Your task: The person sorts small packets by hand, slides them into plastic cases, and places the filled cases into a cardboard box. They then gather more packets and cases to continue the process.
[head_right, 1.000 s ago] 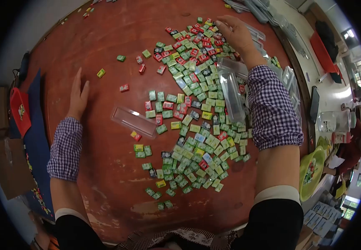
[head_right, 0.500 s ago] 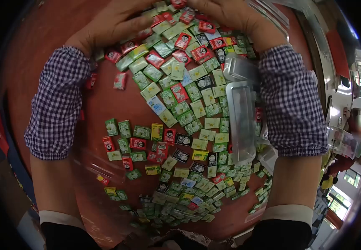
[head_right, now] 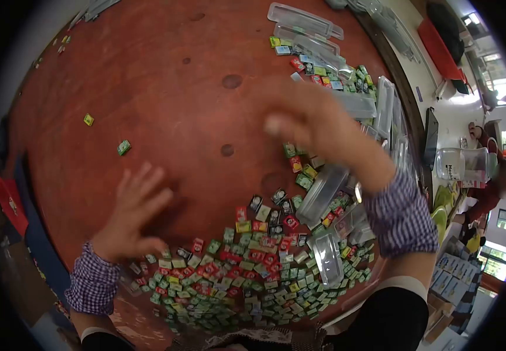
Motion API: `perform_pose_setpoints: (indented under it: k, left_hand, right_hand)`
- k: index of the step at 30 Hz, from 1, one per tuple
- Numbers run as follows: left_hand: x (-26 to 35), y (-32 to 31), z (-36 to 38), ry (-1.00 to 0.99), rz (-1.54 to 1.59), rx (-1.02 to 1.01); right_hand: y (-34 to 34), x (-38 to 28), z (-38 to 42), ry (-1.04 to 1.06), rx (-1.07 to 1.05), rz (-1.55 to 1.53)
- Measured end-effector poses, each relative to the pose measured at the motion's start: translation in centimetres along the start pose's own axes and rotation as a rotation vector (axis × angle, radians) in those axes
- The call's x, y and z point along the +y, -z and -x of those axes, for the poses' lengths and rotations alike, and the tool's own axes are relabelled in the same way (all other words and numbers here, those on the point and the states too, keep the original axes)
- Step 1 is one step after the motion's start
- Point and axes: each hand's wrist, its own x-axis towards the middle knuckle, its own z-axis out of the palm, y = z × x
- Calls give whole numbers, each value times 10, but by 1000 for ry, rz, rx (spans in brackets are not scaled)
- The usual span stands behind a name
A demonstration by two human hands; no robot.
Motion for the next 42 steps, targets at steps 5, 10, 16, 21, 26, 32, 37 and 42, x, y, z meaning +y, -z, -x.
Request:
perform_pose_setpoints:
  k: [5,10,16,21,26,32,37,42]
  left_hand:
    - [-109,14,13,418,-119,513]
    - [-144,24,-37,371,-229,388]
    - [-58,-12,-40,57,-113,141]
    - [-16,-27,-9,-30,108,96]
    - [-72,-9,-79,62,29,428]
    - [-46,-12,-183,-161,-212,183]
    - [-2,-31,-147,-298,29,-76]
    - [-74,0,-104,159,-304,358]
  right_hand:
    - [45,202,-55,-345,395,592]
    - [33,221,-41,-314,209,596]
    - [-45,25,4,-482,4,490]
    - [-22,-28,48,-204,46,-59]
    - [83,144,100,-638,576,225]
    - [30,112,94,-516,197,414]
    - [-4,1,84,-360,-80,157]
    - [29,137,24,-260,565,324]
